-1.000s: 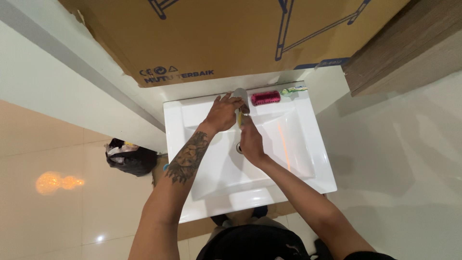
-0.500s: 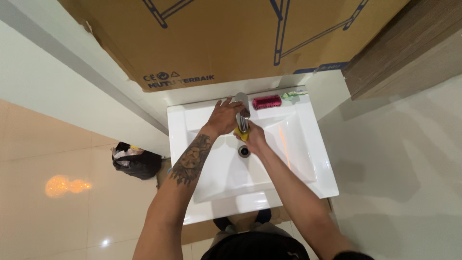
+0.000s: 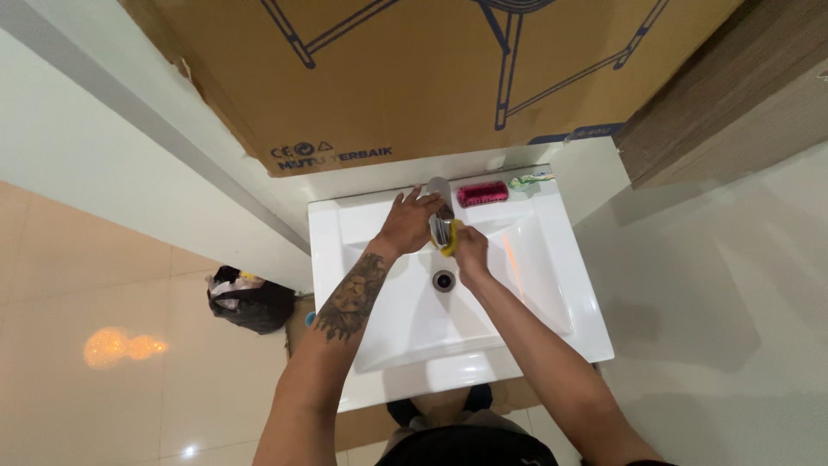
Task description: The person wipes the surfaces and edges of a white ceramic sink and its chrome faucet using a yellow sponge.
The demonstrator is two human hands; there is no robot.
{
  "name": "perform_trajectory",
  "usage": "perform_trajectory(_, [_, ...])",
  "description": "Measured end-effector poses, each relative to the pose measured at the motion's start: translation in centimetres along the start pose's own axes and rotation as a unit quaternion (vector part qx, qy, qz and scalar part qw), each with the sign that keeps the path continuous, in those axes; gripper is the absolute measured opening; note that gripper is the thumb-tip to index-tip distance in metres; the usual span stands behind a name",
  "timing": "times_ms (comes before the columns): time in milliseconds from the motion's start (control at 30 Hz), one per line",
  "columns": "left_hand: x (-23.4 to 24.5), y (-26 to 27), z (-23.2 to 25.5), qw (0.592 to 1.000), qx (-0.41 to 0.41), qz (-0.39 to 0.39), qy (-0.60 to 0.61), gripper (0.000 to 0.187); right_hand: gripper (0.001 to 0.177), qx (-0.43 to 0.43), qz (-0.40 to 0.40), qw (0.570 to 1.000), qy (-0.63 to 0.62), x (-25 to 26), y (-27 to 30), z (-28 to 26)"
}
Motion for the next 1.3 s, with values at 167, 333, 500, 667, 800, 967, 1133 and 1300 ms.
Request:
perform_trajectory(167, [-0.2, 0.3, -0.1, 1.000, -0.001, -0.011, -0.006, 0.074, 0.033, 0.202, -0.009, 0.969, 0.140, 0.1, -2.2, -7.1])
perform_trajectory(333, [-0.8, 1.1, 0.1, 1.000, 0.003, 0.006, -0.005, 0.077, 0.029, 0.193, -0.183, 0.946, 0.187, -5.8, -8.3, -9.6])
perform_trajectory(500, [-1.2, 4.6, 0.2, 0.998, -0.012, 0.041, -0.037, 0.085, 0.027, 0.249, -0.240, 0.872, 0.345, -5.1, -5.7, -10.5])
perform_trajectory(667, [-3.8, 12.4, -4.6, 0.996, 0.059, 0.062, 0.023, 0.085, 0.031, 0.409, -0.280, 0.789, 0.363, -2.0, 1.4, -13.0])
perform_trajectory(800, [-7.2, 18.9, -9.2, 0.986, 0.158, 0.059, 0.006, 0.084, 0.032, 0.429, -0.288, 0.783, 0.345, -3.2, -0.5, -13.9])
perform_trajectory(967, [-9.9, 23.1, -10.9, 0.962, 0.143, 0.229, -0.038, 0.062, 0.034, 0.241, -0.324, 0.769, 0.496, -7.5, -6.9, -13.5])
perform_trajectory(1133, [-11.0, 24.4, -11.2, 0.956, 0.174, 0.235, -0.011, 0.061, 0.028, 0.375, -0.319, 0.751, 0.441, -6.8, -4.9, -14.3])
perform_trajectory(1300, [-10.2, 23.7, -10.9, 0.960, 0.212, 0.181, -0.033, 0.061, 0.025, 0.417, -0.324, 0.763, 0.372, -2.8, 0.2, -18.1])
Point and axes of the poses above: each hand's wrist, its own y-axis away from the middle knuckle, its own x-axis out of the back of the hand, z = x × y, the point moved 3 cm from there along -y, towards the middle knuckle, and after that the axes turned 14 degrees about x, right-handed, at the moved point
